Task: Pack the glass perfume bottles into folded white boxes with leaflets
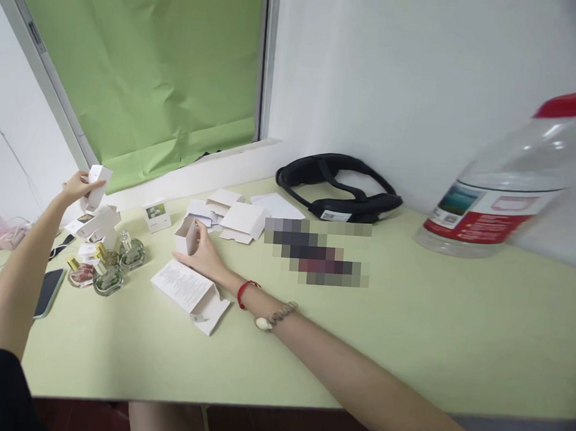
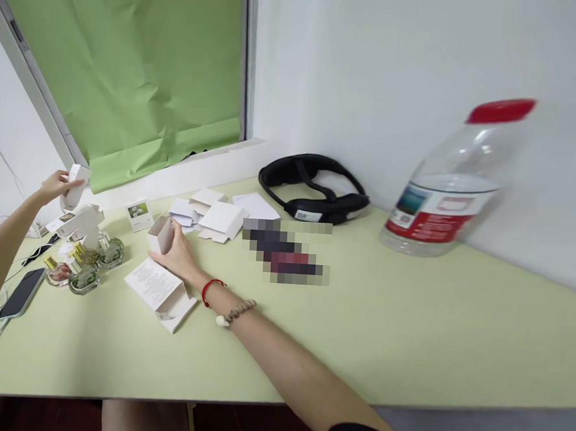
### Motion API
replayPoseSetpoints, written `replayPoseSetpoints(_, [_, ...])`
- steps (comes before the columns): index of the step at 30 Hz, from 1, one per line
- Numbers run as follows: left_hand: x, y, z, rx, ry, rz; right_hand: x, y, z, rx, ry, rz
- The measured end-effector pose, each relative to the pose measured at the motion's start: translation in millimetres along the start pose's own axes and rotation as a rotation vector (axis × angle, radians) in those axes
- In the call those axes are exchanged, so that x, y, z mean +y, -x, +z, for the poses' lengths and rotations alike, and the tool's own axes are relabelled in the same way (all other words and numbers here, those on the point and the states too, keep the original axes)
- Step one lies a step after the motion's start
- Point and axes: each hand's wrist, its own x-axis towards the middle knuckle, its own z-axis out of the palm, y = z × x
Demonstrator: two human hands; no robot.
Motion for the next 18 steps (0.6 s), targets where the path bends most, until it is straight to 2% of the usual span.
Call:
replayPoseSetpoints(2, [-5,2,-1.3,0.000,-0.120,-0.030,0,0,0,-0.005,0.009,0.009])
replayPoseSetpoints(6, [-17,11,8.9,-0.254,-0.314,-0.089,1,0,0,-0.006,0.006,0.014])
replayPoseSetpoints(8, [-17,16,14.8,-0.314,-0.342,-0.099,1,-1,0,0.000,-0.002,0.010])
replayPoseSetpoints(9, [-14,20,16.9,-0.279,-0.329,-0.086,1,-1,0,0.002,-0.004,0.007])
replayPoseSetpoints(11, [-3,31,19.8,-0.101,-0.257,0.003,1,-1,-1,-0.001,-0.002,0.007])
replayPoseSetpoints(12, [6,40,20.9,0.013,-0.202,0.078,1,-1,-1,-0.006,0.001,0.011])
replayPoseSetpoints(15, [38,80,27.9,0.242,-0.133,0.477,0,0,-2,-0.021,0.012,0.024])
replayPoseSetpoints(16, [48,97,33.2,0.248,-0.156,0.631,0,0,-3,-0.024,0.013,0.026])
replayPoseSetpoints(18, [64,135,50.6,0.086,-0.211,0.978,1,1,-3,-0.027,0.006,0.020])
